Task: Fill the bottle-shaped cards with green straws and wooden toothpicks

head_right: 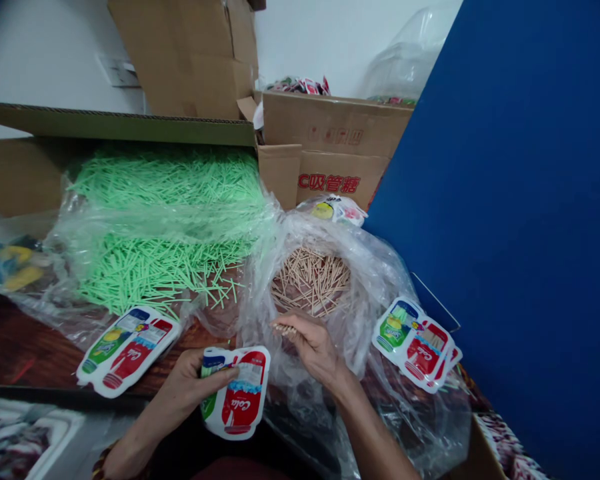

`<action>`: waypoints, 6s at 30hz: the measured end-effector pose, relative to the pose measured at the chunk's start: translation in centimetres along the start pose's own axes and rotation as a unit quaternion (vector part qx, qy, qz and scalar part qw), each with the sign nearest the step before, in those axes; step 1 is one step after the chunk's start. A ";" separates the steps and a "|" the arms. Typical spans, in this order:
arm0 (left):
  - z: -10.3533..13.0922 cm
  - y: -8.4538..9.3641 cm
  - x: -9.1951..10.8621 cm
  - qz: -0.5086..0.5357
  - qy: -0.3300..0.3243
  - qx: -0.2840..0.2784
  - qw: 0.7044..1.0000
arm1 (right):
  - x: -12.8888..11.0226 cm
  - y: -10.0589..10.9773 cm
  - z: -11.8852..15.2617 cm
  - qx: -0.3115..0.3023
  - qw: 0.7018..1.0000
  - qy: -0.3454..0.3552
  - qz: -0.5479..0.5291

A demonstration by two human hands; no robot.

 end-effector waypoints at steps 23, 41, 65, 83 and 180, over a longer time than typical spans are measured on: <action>-0.2 -0.4 0.1 0.067 -0.016 -0.060 0.996 | -1.9 -6.5 -0.9 0.224 0.838 -0.171 -0.467; -0.2 -0.7 0.1 0.106 -0.014 -0.062 0.992 | -1.8 -7.3 -0.5 0.246 0.838 -0.199 -0.445; -0.3 -0.7 0.0 0.120 -0.019 -0.061 0.991 | -1.2 -7.0 0.7 0.273 0.831 -0.146 -0.463; -1.5 0.1 1.5 0.082 -0.051 -0.037 0.995 | -2.4 -5.0 -0.9 0.063 0.965 -0.120 -0.223; 1.8 10.6 -2.5 -0.189 -0.139 0.431 0.871 | -0.2 9.1 4.8 0.228 0.908 -0.028 0.349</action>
Point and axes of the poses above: each hand's wrist, its own z-axis away from the middle knuckle, its own y-axis out of the back of the hand, x = y × z, the point moved 4 cm from there along -z, towards the middle knuckle, and after that the axes turned 4 degrees about -z, right-handed, at the moved point
